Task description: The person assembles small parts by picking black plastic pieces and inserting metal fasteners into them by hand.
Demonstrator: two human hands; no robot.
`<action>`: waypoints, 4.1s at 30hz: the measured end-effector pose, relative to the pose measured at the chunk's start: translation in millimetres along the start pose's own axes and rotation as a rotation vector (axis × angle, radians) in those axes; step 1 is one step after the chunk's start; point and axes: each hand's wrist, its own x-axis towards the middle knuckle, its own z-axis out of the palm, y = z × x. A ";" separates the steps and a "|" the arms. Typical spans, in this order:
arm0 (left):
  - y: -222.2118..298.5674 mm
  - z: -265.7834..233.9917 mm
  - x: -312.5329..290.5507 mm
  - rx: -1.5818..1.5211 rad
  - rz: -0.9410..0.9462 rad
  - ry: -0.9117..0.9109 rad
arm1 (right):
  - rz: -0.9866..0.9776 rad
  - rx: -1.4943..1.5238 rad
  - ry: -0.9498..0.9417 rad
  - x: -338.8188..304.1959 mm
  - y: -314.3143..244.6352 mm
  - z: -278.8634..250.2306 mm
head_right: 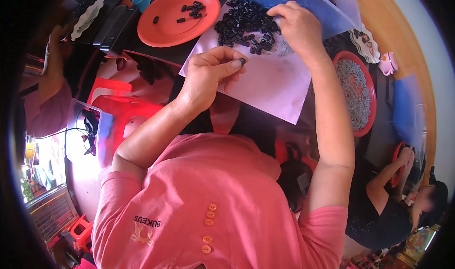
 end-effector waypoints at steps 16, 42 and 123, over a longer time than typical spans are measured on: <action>-1.5 1.9 -1.2 0.039 -0.037 -0.024 | -0.039 -0.116 -0.035 -0.3 -14.4 25.4; 2.1 2.5 2.5 -0.128 0.014 0.054 | -0.015 -0.201 -0.022 -7.9 -28.9 20.2; -13.4 11.6 16.9 -0.045 0.202 0.145 | 0.342 0.888 0.051 -46.8 -84.0 10.0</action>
